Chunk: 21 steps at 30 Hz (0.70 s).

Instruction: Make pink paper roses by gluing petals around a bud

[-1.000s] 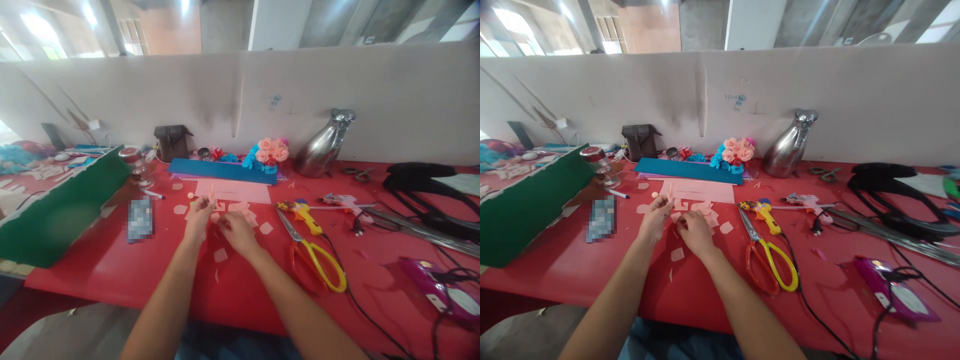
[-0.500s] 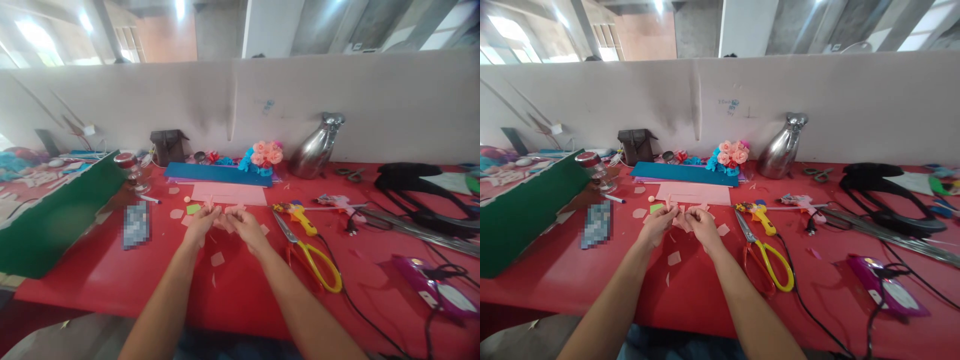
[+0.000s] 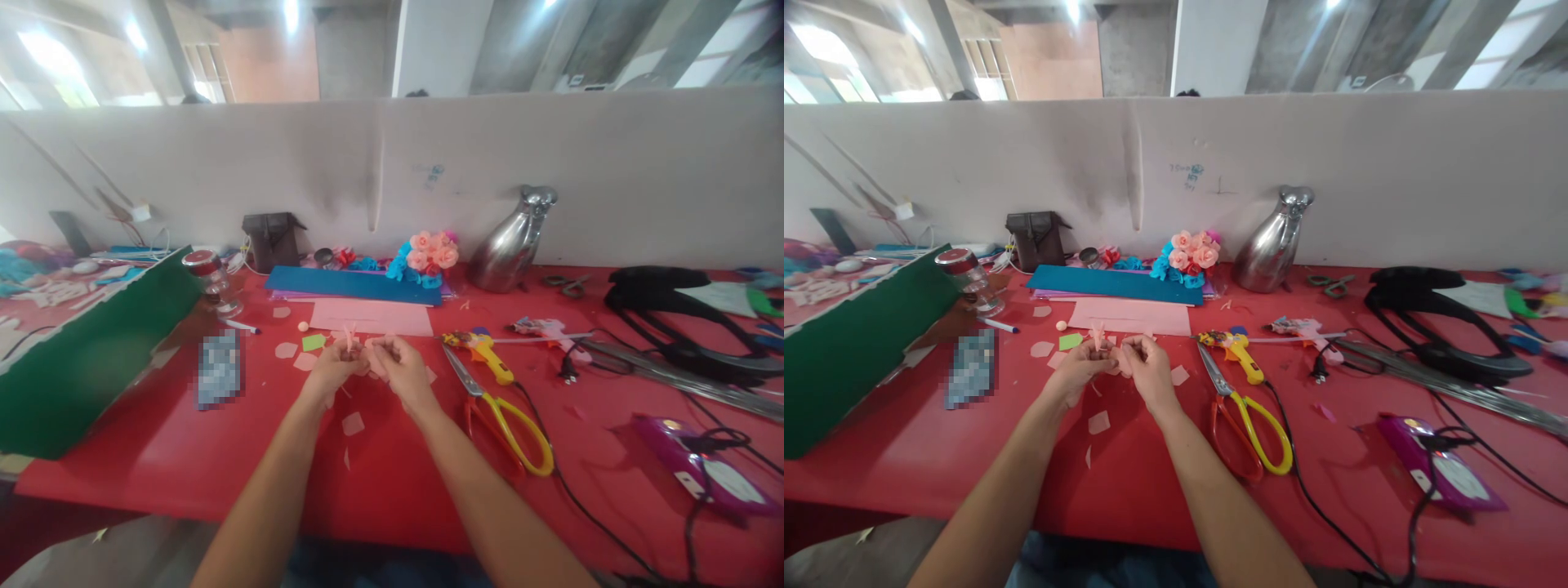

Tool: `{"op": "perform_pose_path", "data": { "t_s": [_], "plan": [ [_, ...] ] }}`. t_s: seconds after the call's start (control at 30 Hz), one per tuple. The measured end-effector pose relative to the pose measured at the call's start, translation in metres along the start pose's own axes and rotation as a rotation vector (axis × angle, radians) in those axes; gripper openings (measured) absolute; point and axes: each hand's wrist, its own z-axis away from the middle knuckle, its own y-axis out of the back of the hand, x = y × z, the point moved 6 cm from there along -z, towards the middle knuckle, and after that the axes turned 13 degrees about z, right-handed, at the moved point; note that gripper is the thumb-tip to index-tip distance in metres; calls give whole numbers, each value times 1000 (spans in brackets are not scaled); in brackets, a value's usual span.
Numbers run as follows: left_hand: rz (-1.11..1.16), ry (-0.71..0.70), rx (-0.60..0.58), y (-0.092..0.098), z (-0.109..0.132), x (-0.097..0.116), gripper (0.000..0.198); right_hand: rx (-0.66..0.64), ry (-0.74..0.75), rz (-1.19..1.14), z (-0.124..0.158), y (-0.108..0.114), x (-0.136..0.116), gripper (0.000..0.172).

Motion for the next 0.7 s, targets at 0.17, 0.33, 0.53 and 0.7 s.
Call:
{"op": "perform_pose_path", "data": {
  "t_s": [0.17,0.33,0.53,0.7],
  "plan": [
    [20,19,-35,-2,2,3,31,43,-6,-15,2,4,-5,21],
    [14,5,-2,-1,4,7,28,-3,-75,-96,2,4,-5,32],
    [24,7,-57,-3,4,6,31,-92,-129,-181,3,-1,-2,32],
    [7,12,-50,-4,5,6,33,-6,-133,-166,3,3,-2,24]
  ]
}}
